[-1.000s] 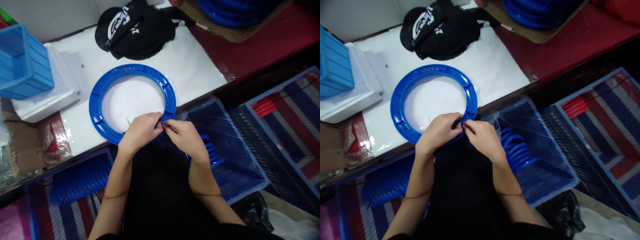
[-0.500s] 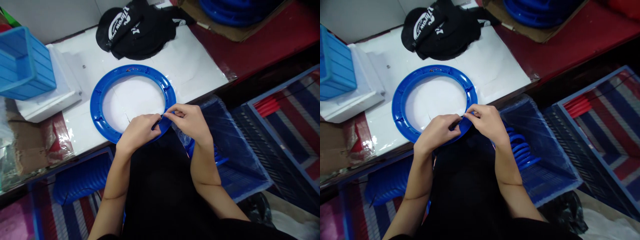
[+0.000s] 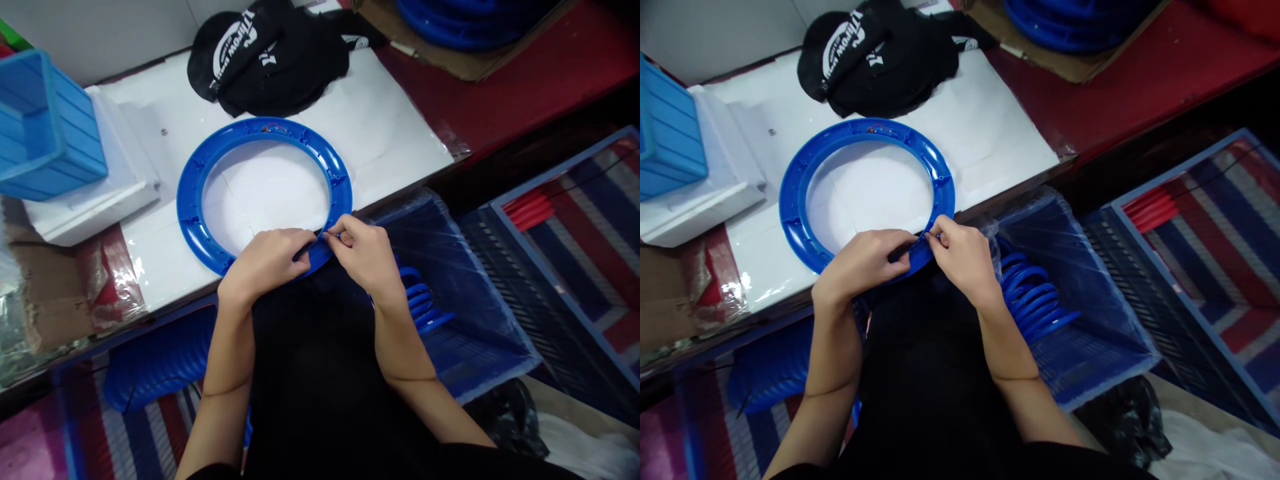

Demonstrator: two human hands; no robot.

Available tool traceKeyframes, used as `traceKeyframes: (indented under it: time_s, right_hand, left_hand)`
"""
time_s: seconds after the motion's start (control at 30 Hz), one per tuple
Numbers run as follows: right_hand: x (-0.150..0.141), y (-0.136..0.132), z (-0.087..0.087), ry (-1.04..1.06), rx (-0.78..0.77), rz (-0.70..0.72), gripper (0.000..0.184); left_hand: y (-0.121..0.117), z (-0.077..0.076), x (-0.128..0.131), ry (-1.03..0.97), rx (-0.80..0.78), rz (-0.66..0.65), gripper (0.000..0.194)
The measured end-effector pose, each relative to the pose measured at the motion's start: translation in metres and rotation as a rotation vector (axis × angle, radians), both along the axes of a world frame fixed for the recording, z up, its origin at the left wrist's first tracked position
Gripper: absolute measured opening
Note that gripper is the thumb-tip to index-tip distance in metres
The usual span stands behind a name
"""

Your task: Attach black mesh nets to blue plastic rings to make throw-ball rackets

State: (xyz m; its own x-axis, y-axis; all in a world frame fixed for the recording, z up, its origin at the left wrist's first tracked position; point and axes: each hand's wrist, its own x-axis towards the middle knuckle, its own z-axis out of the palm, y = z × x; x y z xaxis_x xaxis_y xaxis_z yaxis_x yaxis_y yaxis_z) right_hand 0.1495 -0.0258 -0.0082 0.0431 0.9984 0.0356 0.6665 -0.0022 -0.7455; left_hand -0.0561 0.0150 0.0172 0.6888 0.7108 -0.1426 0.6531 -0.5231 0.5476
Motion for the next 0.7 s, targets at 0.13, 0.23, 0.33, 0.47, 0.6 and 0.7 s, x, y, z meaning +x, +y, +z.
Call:
traceKeyframes:
  time_s: [0.13,0.23,0.33,0.47,0.6,0.7]
  right_hand:
    - [-0.006,-0.003,-0.001,0.026,-0.011,-0.022,0.015]
    - [-0.010,-0.004,0.000,0.014,-0.016,-0.028,0.017]
    - [-0.011,-0.006,0.004,-0.031,-0.020,-0.027,0.017]
    - [-0.001,-0.008,0.011,-0.008,-0.032,0.100,0.011]
    - [0.016,-0.004,0.015,0.060,0.039,0.162,0.010]
    - [0.020,0.006,0.013,0.017,0.151,0.128,0.010]
  left_hand:
    - [-0.005,0.009,0.000,-0.014,-0.045,0.008,0.030]
    - [-0.007,0.011,0.010,-0.007,-0.052,0.053,0.024]
    - [-0.007,0.006,0.021,0.038,-0.019,0.103,0.023]
    - [-0.005,0.000,0.023,0.023,-0.002,0.142,0.016]
    - [-0.003,-0.002,0.019,-0.041,-0.038,0.138,0.015]
    - [-0.003,-0.003,0.018,-0.065,-0.052,0.147,0.014]
